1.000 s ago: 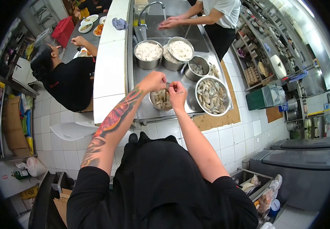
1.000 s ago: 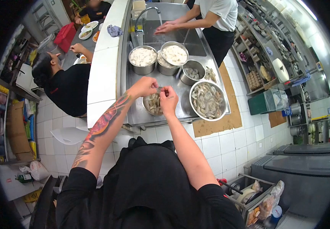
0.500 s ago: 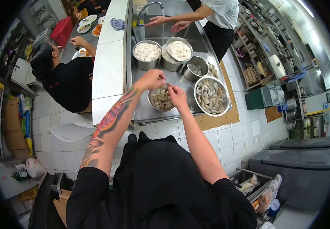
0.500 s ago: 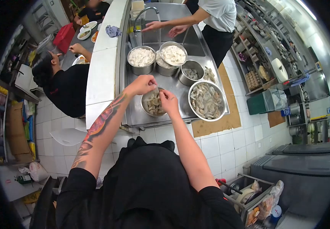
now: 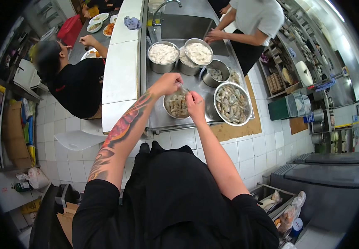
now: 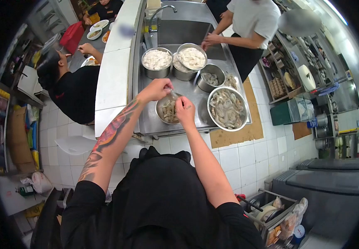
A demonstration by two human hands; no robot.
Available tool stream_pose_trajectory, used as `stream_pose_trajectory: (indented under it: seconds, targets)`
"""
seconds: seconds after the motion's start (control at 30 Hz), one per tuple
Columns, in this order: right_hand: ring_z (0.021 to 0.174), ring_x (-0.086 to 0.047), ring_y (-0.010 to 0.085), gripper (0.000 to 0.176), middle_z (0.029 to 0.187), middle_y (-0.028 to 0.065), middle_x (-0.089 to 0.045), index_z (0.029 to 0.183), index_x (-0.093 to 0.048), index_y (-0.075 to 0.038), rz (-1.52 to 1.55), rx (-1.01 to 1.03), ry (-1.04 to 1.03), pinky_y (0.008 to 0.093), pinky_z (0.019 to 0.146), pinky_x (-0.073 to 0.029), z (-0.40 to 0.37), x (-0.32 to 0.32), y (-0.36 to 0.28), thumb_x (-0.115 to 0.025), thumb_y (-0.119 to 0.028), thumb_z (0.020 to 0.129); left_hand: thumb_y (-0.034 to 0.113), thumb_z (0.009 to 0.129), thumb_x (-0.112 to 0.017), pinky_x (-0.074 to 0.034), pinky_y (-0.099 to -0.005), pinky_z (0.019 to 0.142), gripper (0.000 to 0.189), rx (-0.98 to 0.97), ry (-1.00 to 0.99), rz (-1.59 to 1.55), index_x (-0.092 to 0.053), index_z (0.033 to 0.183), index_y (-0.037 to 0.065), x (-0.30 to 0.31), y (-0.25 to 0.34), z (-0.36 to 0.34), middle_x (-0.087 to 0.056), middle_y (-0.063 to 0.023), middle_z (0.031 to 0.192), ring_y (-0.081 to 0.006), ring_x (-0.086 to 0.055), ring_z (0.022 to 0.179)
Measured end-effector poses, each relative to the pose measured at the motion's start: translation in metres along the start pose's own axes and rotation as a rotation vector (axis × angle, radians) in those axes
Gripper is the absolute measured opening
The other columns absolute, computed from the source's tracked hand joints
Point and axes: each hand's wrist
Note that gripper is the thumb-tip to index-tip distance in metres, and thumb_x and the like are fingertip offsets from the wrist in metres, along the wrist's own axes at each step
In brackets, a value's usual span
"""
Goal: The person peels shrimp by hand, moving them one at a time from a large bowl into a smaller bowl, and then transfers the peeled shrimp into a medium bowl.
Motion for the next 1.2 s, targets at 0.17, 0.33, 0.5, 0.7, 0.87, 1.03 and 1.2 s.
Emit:
stream_pose_trajectory:
  seconds: [0.17, 0.33, 0.5, 0.7, 0.87, 1.03, 1.2]
  targets:
    - [0.073, -0.067, 0.0269, 0.023, 0.079, 0.0123, -0.069, 0.101, -0.073, 0.000, -0.323, 0.174, 0.022, 0.0367, 0.071, -0.052, -0.001, 0.002, 0.033, -0.066, -0.021, 0.094, 0.009, 0.084, -0.069, -0.055, -0.0384, 0.081, 0.019, 0.025, 0.026, 0.039, -0.074, 0.103, 0.005, 0.008, 0.007, -0.002, -0.075, -0.0145, 0.094, -0.0276, -0.072, 0.088]
    - [0.075, -0.068, 0.0292, 0.021, 0.090, 0.0104, -0.073, 0.109, -0.073, -0.001, -0.294, 0.272, 0.055, 0.0361, 0.074, -0.054, 0.003, -0.006, 0.017, -0.068, -0.015, 0.094, 0.010, 0.085, -0.071, -0.056, -0.0347, 0.077, 0.023, -0.080, -0.143, 0.020, -0.072, 0.107, 0.003, 0.001, 0.000, 0.003, -0.074, -0.0105, 0.092, -0.0200, -0.071, 0.084]
    - [0.073, -0.067, 0.0126, 0.017, 0.088, 0.0044, -0.073, 0.107, -0.072, 0.000, 0.437, -0.265, -0.175, 0.0270, 0.066, -0.053, 0.007, 0.005, 0.004, -0.065, -0.013, 0.098, 0.016, 0.084, -0.074, -0.057, -0.0336, 0.073, 0.029, 0.094, -0.262, -0.097, -0.070, 0.107, -0.001, 0.004, 0.018, -0.002, -0.074, -0.0123, 0.090, -0.0226, -0.072, 0.079]
    - [0.082, -0.069, 0.0158, 0.014, 0.095, 0.0078, -0.075, 0.105, -0.072, -0.001, 0.674, -0.256, -0.139, 0.0316, 0.073, -0.057, 0.044, 0.064, 0.001, -0.069, -0.011, 0.095, 0.023, 0.088, -0.074, -0.057, -0.0368, 0.080, 0.034, -0.004, -0.126, 0.034, -0.068, 0.113, -0.001, 0.002, 0.002, -0.001, -0.075, -0.0144, 0.096, -0.0263, -0.073, 0.089]
    - [0.103, -0.070, 0.0269, 0.059, 0.142, 0.0154, -0.059, 0.153, -0.038, 0.000, 0.639, -0.351, -0.011, 0.0397, 0.081, -0.058, 0.063, 0.093, 0.004, -0.064, -0.010, 0.100, 0.027, 0.091, -0.071, -0.055, -0.0383, 0.089, 0.040, 0.024, -0.155, 0.082, -0.067, 0.119, -0.001, 0.003, 0.010, -0.001, -0.075, -0.0154, 0.102, -0.0286, -0.071, 0.102]
    - [0.094, -0.072, 0.0223, 0.049, 0.136, 0.0141, -0.064, 0.146, -0.048, 0.001, 0.542, -0.309, -0.018, 0.0329, 0.071, -0.059, 0.020, 0.059, 0.040, -0.062, -0.008, 0.100, 0.027, 0.090, -0.072, -0.055, -0.0373, 0.087, 0.039, -0.032, -0.144, 0.136, -0.068, 0.118, 0.000, 0.003, 0.008, -0.003, -0.075, -0.0172, 0.104, -0.0298, -0.072, 0.098]
    - [0.076, -0.072, 0.0150, 0.025, 0.101, 0.0076, -0.076, 0.121, -0.069, 0.001, 0.058, -0.274, -0.138, 0.0250, 0.061, -0.056, 0.006, 0.057, 0.058, -0.062, -0.011, 0.100, 0.027, 0.087, -0.072, -0.056, -0.0410, 0.083, 0.034, -0.042, -0.153, 0.168, -0.073, 0.110, 0.002, 0.002, 0.007, -0.004, -0.075, -0.0175, 0.097, -0.0333, -0.072, 0.093]
Point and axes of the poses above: each hand's wrist, its own z-axis towards the middle knuckle, its own x-axis out of the back of the hand, y = z × x
